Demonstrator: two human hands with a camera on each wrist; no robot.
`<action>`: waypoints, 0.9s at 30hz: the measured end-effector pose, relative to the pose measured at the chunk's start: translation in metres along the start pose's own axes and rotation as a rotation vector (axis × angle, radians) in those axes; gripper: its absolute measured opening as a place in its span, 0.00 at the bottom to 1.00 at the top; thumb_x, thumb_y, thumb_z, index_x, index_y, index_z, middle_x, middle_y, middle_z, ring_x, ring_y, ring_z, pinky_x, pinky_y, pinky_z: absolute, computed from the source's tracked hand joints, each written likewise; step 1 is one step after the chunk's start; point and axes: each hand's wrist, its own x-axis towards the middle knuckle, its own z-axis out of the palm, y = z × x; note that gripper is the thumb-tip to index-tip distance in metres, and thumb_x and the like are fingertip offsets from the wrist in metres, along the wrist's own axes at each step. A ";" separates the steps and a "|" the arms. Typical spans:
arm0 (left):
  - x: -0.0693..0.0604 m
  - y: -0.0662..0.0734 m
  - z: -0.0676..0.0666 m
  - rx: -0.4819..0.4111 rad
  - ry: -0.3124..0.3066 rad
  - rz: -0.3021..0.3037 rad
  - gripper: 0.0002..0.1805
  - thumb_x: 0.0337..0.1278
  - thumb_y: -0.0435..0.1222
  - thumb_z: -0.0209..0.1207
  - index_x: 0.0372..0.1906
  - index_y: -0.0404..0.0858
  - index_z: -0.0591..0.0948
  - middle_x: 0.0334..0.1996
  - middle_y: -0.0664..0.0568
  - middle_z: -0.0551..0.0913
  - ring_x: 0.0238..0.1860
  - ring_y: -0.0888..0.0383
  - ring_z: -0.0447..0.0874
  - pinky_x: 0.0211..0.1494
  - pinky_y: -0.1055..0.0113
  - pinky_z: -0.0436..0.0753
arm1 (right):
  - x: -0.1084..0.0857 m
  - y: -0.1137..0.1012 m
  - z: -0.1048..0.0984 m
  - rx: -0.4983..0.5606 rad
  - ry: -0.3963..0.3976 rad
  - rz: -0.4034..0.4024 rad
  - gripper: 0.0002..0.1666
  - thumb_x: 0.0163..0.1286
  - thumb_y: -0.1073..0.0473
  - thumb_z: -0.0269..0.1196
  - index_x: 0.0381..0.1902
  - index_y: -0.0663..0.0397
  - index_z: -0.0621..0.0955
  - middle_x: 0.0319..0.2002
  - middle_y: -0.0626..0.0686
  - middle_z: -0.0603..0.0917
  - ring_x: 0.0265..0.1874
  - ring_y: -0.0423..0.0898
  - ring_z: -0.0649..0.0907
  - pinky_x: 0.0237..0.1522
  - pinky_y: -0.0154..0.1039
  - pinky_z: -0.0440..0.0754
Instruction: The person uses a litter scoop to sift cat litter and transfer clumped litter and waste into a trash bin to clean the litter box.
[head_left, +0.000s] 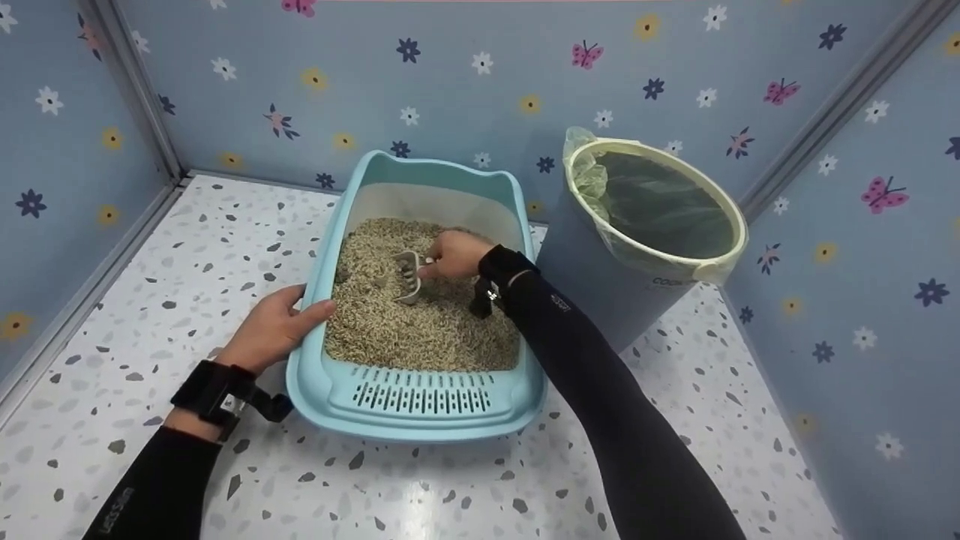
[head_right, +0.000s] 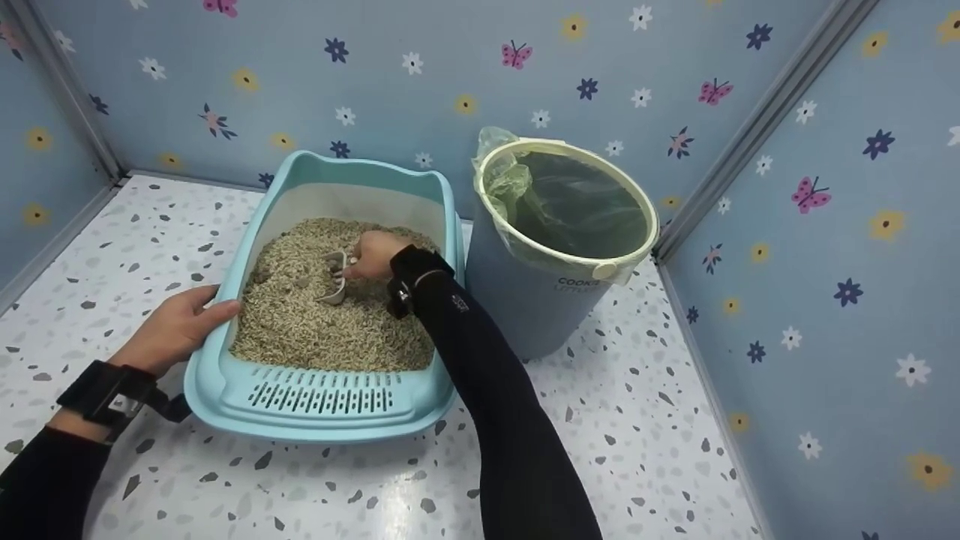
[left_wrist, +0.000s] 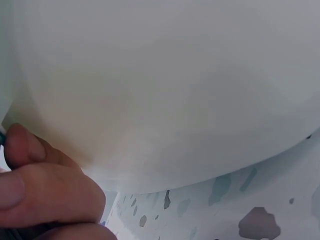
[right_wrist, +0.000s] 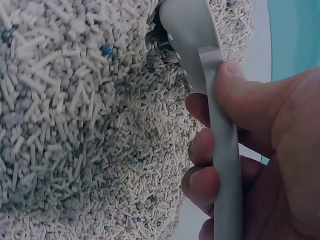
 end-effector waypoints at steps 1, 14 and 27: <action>0.000 0.000 0.000 -0.004 -0.002 0.006 0.45 0.81 0.55 0.64 0.78 0.21 0.69 0.43 0.34 0.91 0.35 0.47 0.94 0.39 0.56 0.94 | -0.002 0.000 0.000 0.008 -0.005 -0.008 0.31 0.83 0.42 0.68 0.20 0.43 0.72 0.19 0.42 0.64 0.20 0.41 0.64 0.29 0.36 0.60; 0.001 -0.001 0.002 -0.015 0.008 -0.002 0.41 0.83 0.50 0.63 0.79 0.21 0.68 0.46 0.30 0.90 0.35 0.49 0.94 0.39 0.59 0.94 | -0.024 0.002 -0.014 0.122 -0.029 0.002 0.35 0.86 0.47 0.66 0.18 0.44 0.64 0.19 0.44 0.58 0.20 0.41 0.56 0.34 0.38 0.57; 0.000 0.003 0.002 -0.010 0.009 0.005 0.41 0.82 0.53 0.64 0.77 0.23 0.71 0.45 0.31 0.90 0.34 0.47 0.94 0.38 0.56 0.94 | -0.024 -0.005 -0.019 -0.058 -0.060 0.067 0.36 0.85 0.45 0.67 0.19 0.45 0.62 0.19 0.43 0.55 0.19 0.39 0.54 0.29 0.36 0.53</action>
